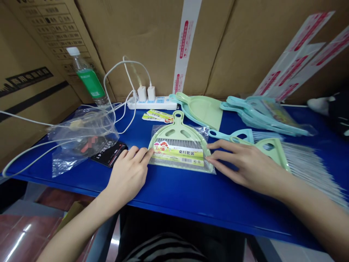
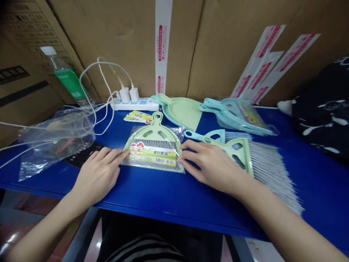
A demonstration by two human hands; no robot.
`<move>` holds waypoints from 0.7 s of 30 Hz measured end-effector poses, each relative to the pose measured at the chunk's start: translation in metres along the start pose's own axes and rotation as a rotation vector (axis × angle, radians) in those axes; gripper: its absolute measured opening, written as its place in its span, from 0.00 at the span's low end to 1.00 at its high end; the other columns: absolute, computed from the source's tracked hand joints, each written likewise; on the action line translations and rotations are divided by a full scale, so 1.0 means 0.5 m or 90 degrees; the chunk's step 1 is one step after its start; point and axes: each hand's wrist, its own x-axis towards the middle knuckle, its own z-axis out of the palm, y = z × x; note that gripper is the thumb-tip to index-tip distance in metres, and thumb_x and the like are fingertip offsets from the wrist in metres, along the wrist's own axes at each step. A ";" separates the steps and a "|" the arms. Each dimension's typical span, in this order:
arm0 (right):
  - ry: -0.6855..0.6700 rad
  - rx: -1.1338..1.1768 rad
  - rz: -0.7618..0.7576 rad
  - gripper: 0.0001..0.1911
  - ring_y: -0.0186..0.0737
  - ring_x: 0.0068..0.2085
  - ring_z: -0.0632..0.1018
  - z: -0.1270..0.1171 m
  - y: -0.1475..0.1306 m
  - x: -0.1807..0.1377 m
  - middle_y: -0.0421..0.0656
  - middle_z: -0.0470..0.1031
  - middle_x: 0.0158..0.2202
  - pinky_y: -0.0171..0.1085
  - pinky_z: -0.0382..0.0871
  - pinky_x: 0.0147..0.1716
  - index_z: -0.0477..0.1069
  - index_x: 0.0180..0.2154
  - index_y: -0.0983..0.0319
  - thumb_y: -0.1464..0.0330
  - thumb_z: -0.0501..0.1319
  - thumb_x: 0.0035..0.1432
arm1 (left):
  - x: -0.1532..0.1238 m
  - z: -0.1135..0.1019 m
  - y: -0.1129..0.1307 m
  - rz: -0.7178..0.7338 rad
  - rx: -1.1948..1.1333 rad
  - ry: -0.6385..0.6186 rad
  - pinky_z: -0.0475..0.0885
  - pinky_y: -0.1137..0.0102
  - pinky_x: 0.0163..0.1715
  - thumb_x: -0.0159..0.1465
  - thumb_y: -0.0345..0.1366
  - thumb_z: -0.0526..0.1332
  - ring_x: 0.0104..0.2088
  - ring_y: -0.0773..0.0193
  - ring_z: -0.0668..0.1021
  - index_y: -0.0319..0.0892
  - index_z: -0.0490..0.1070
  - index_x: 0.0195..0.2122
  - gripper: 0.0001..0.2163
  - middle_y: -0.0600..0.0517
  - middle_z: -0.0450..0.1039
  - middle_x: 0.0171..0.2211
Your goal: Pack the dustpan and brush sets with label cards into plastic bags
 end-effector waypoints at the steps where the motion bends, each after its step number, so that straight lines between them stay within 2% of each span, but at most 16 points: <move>1: 0.002 0.005 0.002 0.16 0.42 0.32 0.80 -0.002 -0.001 0.001 0.49 0.79 0.39 0.40 0.73 0.30 0.75 0.32 0.60 0.69 0.50 0.66 | -0.001 0.000 -0.001 -0.001 -0.009 0.008 0.70 0.62 0.29 0.60 0.23 0.52 0.34 0.56 0.74 0.35 0.75 0.47 0.18 0.47 0.79 0.37; 5: 0.022 0.105 0.084 0.14 0.40 0.33 0.78 -0.012 -0.006 0.006 0.47 0.77 0.36 0.40 0.72 0.32 0.71 0.32 0.59 0.67 0.50 0.66 | -0.004 0.001 -0.003 -0.005 -0.051 0.036 0.70 0.63 0.32 0.62 0.22 0.50 0.33 0.57 0.75 0.36 0.75 0.46 0.18 0.47 0.79 0.37; 8: 0.058 0.171 0.210 0.11 0.38 0.27 0.74 -0.011 -0.012 0.010 0.44 0.73 0.29 0.38 0.69 0.26 0.65 0.32 0.58 0.62 0.53 0.65 | -0.004 0.000 -0.001 -0.032 -0.055 0.026 0.70 0.63 0.32 0.66 0.25 0.48 0.32 0.57 0.75 0.37 0.74 0.45 0.16 0.47 0.79 0.34; 11: 0.032 0.252 0.302 0.12 0.36 0.21 0.70 0.003 -0.020 0.014 0.39 0.69 0.25 0.37 0.65 0.21 0.61 0.37 0.58 0.55 0.55 0.62 | -0.003 -0.002 0.001 -0.048 -0.061 0.020 0.69 0.63 0.32 0.70 0.32 0.47 0.32 0.57 0.76 0.39 0.74 0.46 0.15 0.48 0.80 0.35; 16: -0.005 0.341 0.325 0.15 0.36 0.19 0.68 0.027 -0.029 0.021 0.34 0.66 0.22 0.37 0.63 0.21 0.56 0.47 0.61 0.60 0.53 0.61 | 0.000 -0.003 0.001 -0.041 -0.069 0.029 0.67 0.64 0.32 0.72 0.33 0.46 0.33 0.59 0.77 0.39 0.74 0.43 0.16 0.48 0.80 0.36; 21: -0.016 0.370 0.316 0.15 0.35 0.19 0.67 0.029 -0.031 0.022 0.32 0.63 0.21 0.35 0.59 0.19 0.57 0.48 0.62 0.64 0.52 0.60 | 0.001 -0.005 -0.001 -0.039 -0.088 0.044 0.66 0.66 0.31 0.71 0.32 0.48 0.30 0.61 0.75 0.40 0.74 0.39 0.14 0.51 0.79 0.32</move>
